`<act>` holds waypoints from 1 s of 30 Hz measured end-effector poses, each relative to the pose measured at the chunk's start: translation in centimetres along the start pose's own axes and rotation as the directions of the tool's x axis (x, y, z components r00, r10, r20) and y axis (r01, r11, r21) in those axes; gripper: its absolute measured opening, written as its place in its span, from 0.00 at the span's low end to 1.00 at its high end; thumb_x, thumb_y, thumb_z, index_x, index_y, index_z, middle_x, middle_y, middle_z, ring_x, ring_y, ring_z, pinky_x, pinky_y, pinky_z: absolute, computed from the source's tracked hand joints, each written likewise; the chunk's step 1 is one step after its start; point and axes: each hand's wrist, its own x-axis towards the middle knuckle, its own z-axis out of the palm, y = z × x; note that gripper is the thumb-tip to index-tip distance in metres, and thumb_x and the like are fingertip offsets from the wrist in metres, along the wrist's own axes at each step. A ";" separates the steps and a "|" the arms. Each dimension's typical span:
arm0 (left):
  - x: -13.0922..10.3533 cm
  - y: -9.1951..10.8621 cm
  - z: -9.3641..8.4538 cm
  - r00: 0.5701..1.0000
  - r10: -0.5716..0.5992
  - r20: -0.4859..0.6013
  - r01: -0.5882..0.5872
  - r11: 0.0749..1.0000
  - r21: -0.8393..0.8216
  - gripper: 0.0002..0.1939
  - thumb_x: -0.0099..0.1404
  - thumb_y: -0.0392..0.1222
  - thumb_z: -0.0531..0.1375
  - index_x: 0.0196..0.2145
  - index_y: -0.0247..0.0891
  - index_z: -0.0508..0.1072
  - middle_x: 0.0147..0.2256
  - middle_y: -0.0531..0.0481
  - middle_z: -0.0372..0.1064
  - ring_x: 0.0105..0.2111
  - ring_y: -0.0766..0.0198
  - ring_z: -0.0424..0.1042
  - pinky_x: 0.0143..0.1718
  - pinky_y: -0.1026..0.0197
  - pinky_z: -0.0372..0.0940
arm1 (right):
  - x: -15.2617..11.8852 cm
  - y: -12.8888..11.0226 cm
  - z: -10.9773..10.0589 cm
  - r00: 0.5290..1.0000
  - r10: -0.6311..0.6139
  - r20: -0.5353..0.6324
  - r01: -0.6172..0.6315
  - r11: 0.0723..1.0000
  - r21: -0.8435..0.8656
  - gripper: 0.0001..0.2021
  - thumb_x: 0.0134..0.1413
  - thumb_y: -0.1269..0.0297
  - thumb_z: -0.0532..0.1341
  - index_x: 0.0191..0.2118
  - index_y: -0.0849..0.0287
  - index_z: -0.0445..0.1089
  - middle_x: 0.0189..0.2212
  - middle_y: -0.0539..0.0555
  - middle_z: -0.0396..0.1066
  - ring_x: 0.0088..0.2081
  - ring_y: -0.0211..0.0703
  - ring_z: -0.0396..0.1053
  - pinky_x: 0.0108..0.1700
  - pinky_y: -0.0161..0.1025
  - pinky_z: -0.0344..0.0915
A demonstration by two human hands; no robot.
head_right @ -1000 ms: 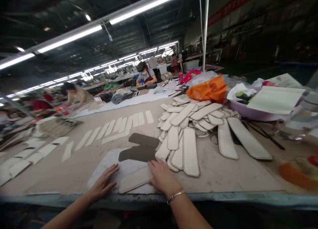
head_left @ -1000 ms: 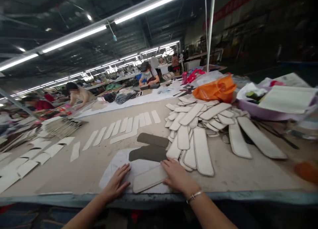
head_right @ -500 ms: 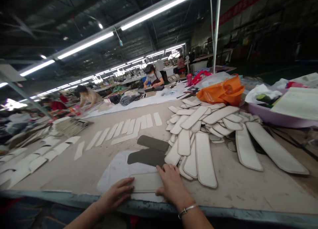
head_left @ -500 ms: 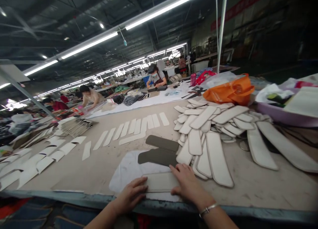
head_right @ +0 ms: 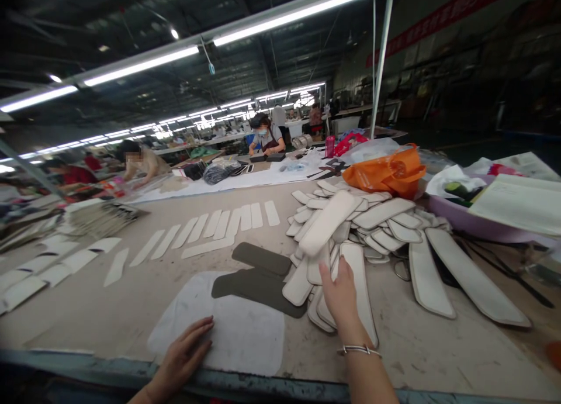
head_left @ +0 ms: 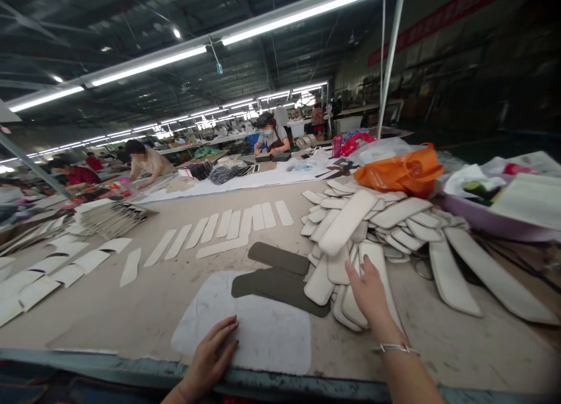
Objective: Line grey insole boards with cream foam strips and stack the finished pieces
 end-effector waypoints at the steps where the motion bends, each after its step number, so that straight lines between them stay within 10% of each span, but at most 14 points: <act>1: 0.3 0.0 0.0 1.000 0.006 0.016 -0.006 1.000 0.007 0.16 0.62 0.41 0.55 0.48 0.42 0.68 0.50 0.44 0.66 0.50 0.59 0.66 0.50 0.59 0.65 | -0.1 0.3 0.2 0.998 -0.061 -0.006 0.061 0.996 -0.059 0.35 0.53 0.46 0.50 0.58 0.71 0.53 0.55 0.68 0.56 0.56 0.55 0.55 0.54 0.48 0.56; 5: 3.6 0.3 0.0 0.990 0.077 0.116 -0.084 0.995 0.052 0.20 0.62 0.41 0.54 0.53 0.43 0.64 0.55 0.44 0.61 0.55 0.57 0.60 0.54 0.53 0.60 | -2.6 0.0 1.7 0.914 -0.295 0.278 0.354 0.915 -0.193 0.25 0.53 0.58 0.52 0.55 0.66 0.60 0.56 0.64 0.56 0.57 0.52 0.54 0.57 0.46 0.53; 9: 9.8 0.8 0.7 0.967 0.090 0.238 -0.119 0.986 0.114 0.29 0.57 0.38 0.57 0.57 0.40 0.58 0.60 0.41 0.52 0.61 0.48 0.47 0.57 0.43 0.51 | -4.7 -1.3 2.7 0.850 -0.265 0.455 0.427 0.853 -0.300 0.24 0.49 0.63 0.57 0.54 0.65 0.63 0.55 0.65 0.57 0.56 0.56 0.54 0.58 0.48 0.52; 16: 18.0 1.8 0.8 0.795 0.134 0.592 -0.239 0.966 0.102 0.38 0.49 0.45 0.64 0.57 0.38 0.59 0.59 0.38 0.53 0.57 0.45 0.54 0.56 0.44 0.51 | -4.3 -1.1 2.2 0.835 -0.228 0.501 0.436 0.830 -0.348 0.29 0.47 0.63 0.61 0.56 0.68 0.60 0.53 0.63 0.62 0.56 0.54 0.55 0.58 0.44 0.51; 22: 19.0 2.7 -0.2 0.787 0.220 0.576 -0.353 0.927 0.127 0.37 0.44 0.51 0.66 0.53 0.40 0.65 0.52 0.40 0.62 0.51 0.48 0.60 0.54 0.48 0.54 | -3.8 -1.0 1.8 0.789 -0.329 0.520 0.543 0.769 -0.338 0.08 0.55 0.65 0.56 0.38 0.61 0.70 0.42 0.59 0.70 0.49 0.48 0.62 0.52 0.41 0.56; 30: 17.1 1.6 0.2 0.825 0.296 0.481 -0.359 0.933 0.041 0.35 0.47 0.43 0.64 0.54 0.40 0.62 0.50 0.41 0.58 0.50 0.51 0.59 0.53 0.52 0.56 | -3.9 -1.9 1.6 0.819 -0.404 0.408 0.555 0.740 -0.380 0.10 0.60 0.67 0.52 0.30 0.57 0.68 0.31 0.53 0.69 0.37 0.44 0.64 0.40 0.38 0.58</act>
